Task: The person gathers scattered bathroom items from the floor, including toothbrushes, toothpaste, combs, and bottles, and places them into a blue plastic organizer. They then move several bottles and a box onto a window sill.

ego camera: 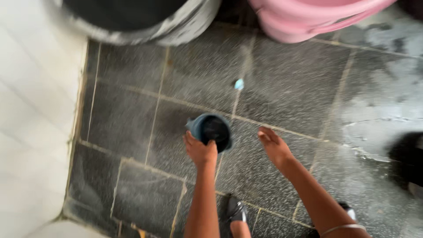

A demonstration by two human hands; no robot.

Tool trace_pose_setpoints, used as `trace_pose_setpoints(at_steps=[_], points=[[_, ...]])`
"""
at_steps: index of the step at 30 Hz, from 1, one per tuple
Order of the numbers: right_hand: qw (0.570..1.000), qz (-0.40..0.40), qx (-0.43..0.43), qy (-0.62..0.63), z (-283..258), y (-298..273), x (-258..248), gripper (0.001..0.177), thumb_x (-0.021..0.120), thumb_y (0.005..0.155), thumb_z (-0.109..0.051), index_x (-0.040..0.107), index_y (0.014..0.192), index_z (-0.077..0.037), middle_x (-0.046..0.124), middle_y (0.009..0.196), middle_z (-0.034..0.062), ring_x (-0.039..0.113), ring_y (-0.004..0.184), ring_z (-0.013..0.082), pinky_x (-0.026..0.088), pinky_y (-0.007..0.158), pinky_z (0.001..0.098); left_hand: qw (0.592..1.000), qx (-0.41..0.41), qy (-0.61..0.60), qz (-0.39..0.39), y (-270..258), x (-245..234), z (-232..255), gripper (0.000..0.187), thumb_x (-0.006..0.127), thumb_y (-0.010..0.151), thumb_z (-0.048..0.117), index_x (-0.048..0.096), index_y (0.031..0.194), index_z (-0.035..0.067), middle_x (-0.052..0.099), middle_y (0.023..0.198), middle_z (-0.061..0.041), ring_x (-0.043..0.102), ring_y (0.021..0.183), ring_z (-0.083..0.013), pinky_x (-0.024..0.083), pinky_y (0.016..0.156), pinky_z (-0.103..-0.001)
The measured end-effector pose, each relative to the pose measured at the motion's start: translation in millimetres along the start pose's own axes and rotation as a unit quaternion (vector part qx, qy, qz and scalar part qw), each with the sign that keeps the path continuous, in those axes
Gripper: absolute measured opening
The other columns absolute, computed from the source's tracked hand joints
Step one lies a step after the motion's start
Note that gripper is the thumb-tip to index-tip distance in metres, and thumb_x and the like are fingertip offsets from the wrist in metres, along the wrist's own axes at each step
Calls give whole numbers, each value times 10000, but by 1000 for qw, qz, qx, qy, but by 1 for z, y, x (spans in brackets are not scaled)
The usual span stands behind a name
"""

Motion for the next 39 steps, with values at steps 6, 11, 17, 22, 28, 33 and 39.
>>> trace_pose_setpoints(at_steps=[6, 11, 17, 22, 28, 33, 39], points=[[989, 9, 20, -145, -33, 28, 65, 982, 730, 931, -247, 29, 1618, -255, 165, 1683, 90, 202, 1550, 307, 271, 1250, 413, 972, 47, -223, 62, 28, 32, -53, 932, 631, 789, -7, 175, 1597, -92, 246, 1625, -323, 268, 1514, -462, 217, 1257, -507], [987, 57, -143, -48, -52, 46, 72, 1055, 708, 853, -31, 4, 1613, -234, 191, 1691, 104, 176, 1557, 301, 232, 1246, 414, 963, -21, -268, -4, 25, 18, -40, 888, 710, 835, 152, 235, 1546, -88, 418, 1522, -318, 481, 1403, -434, 404, 1185, -436], [982, 41, -142, 116, -35, 83, 108, 1120, 655, 807, 119, -5, 1635, -247, 252, 1688, 79, 216, 1542, 299, 310, 1219, 385, 933, -135, -307, -131, 1, -13, -20, 695, 643, 868, 189, 413, 1516, 90, 563, 1456, -198, 560, 1348, -385, 432, 1105, -473], [987, 57, -104, 112, -6, 100, 90, 976, 620, 800, 184, 259, 1610, -224, 407, 1619, 48, 480, 1366, 304, 502, 1058, 374, 932, -142, -298, -150, 0, 7, -22, 759, 654, 865, 178, 350, 1559, 140, 463, 1543, -145, 488, 1389, -353, 425, 1103, -460], [953, 58, -147, 258, 0, 64, -23, 850, 445, 836, 213, 327, 1574, -192, 455, 1553, 62, 545, 1222, 257, 542, 970, 388, 919, 56, -345, -181, -21, 44, 43, 757, 669, 885, 140, 349, 1569, 95, 484, 1552, -124, 493, 1405, -248, 403, 1114, -374], [931, 130, -100, 325, 34, 0, -132, 862, 353, 826, 236, 362, 1566, -206, 434, 1584, 44, 520, 1256, 198, 538, 932, 340, 952, 28, -170, -253, -100, 77, 131, 761, 610, 893, 141, 337, 1601, 200, 656, 1277, -140, 639, 1093, -252, 518, 958, -386], [884, 233, -120, 387, 120, -79, -273, 838, 382, 765, 229, 446, 1509, -150, 451, 1588, 52, 574, 1230, 226, 475, 752, 312, 915, 155, -204, -312, -252, 136, 258, 728, 612, 864, 98, 417, 1564, 150, 693, 1077, -51, 633, 890, -147, 523, 801, -302]])
Point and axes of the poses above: each hand's wrist, its own y-axis towards the middle knuckle, its own x-axis out of the palm, z = x × y, the point moved 8 cm from there along y, towards the middle knuckle
